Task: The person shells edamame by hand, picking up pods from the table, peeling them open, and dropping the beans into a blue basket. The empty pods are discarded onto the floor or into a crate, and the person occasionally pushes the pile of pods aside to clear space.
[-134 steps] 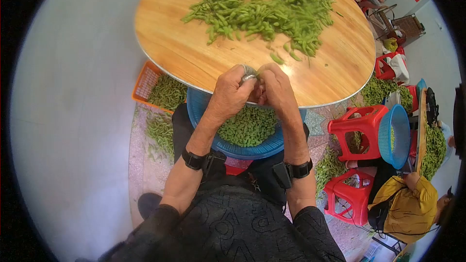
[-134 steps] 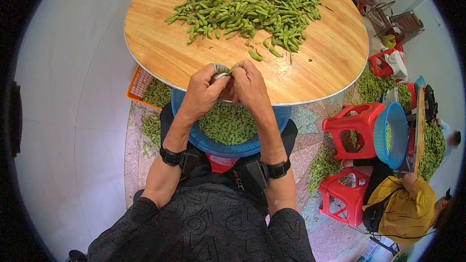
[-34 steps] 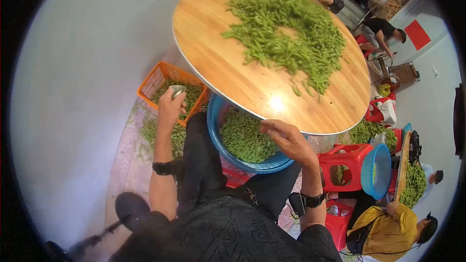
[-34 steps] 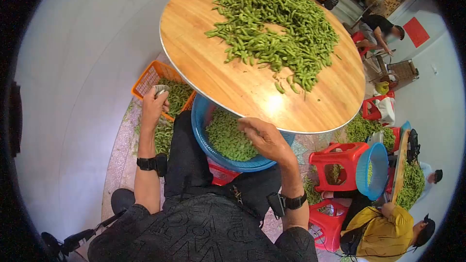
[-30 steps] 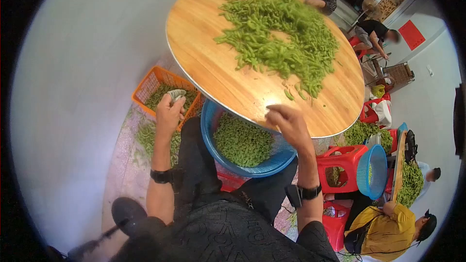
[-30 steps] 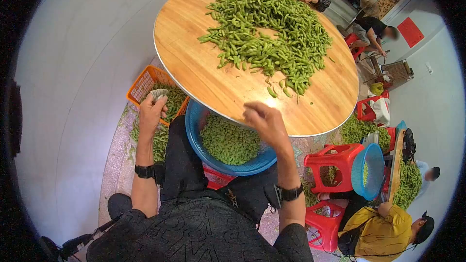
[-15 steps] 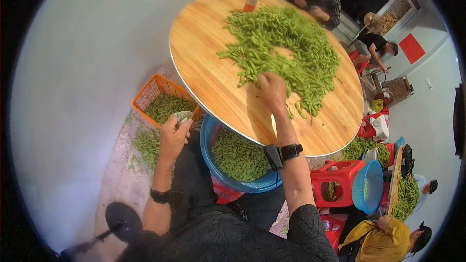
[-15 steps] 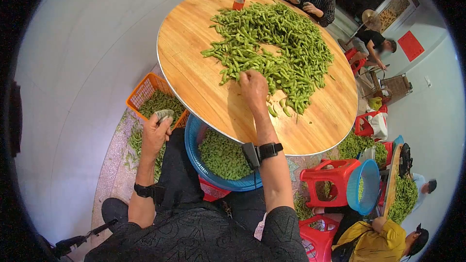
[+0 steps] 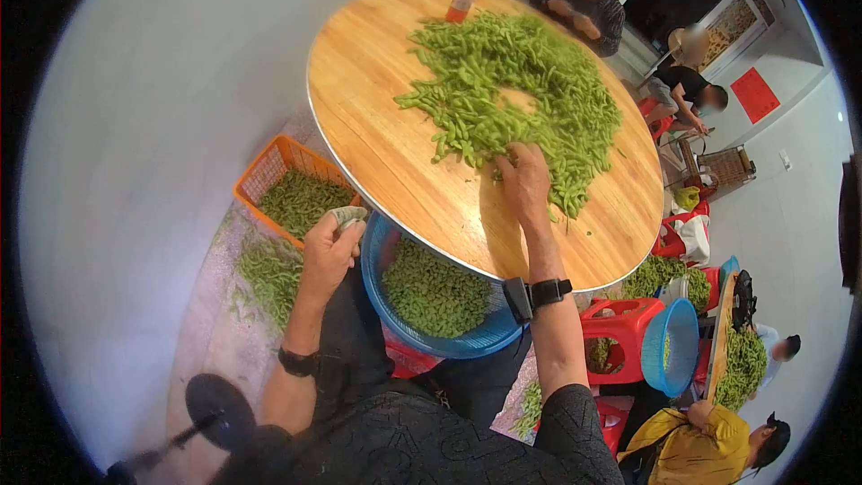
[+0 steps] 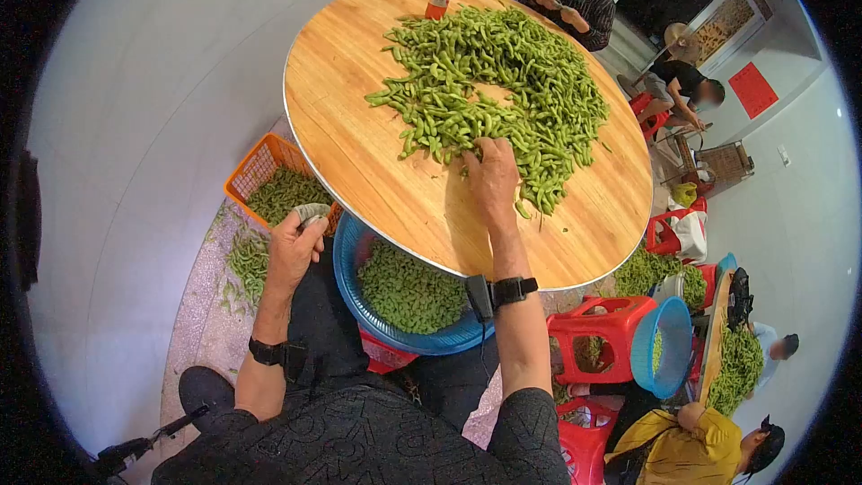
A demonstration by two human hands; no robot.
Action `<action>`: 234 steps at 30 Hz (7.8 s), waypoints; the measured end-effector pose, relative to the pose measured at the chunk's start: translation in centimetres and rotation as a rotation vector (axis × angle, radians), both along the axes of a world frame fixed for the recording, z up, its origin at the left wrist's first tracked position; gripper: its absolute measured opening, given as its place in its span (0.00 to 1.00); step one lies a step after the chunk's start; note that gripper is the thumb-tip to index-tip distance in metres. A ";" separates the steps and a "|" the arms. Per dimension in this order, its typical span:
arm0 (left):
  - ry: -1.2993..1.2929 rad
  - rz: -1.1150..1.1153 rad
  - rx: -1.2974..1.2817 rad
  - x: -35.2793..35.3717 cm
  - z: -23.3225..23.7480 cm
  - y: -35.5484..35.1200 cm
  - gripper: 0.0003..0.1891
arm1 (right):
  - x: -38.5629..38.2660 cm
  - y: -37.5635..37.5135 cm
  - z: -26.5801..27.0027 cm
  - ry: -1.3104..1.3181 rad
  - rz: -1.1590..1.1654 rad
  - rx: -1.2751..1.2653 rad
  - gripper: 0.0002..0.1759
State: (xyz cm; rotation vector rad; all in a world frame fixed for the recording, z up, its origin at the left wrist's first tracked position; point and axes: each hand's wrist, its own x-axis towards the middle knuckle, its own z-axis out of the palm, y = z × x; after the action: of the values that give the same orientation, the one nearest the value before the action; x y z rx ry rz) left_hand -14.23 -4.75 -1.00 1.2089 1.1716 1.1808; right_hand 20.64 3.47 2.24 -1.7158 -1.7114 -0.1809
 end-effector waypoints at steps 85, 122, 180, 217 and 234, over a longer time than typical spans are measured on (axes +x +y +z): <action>-0.338 -0.676 -0.198 14.8 1.6 2.3 0.06 | -4.1 -13.8 -2.7 0.785 0.229 0.099 0.10; -0.142 -0.607 -0.062 15.5 1.7 1.1 0.08 | -4.9 -14.8 -1.1 0.269 0.084 0.113 0.12; -0.336 -0.654 -0.239 14.6 2.3 2.5 0.05 | -3.8 -14.9 -1.3 1.180 0.310 -0.171 0.09; -0.132 -0.577 -0.084 16.0 2.2 0.8 0.07 | -3.6 -15.4 -0.6 0.824 0.106 -0.004 0.13; -0.130 -0.695 -0.085 14.9 2.9 0.8 0.07 | -1.9 -16.3 -1.1 1.415 0.321 -0.259 0.12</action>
State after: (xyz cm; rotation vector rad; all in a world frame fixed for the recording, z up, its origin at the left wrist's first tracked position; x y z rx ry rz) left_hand 0.66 -3.98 1.86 1.3016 0.6084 0.6608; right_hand 18.76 -12.84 1.16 -1.1049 -0.8505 1.1617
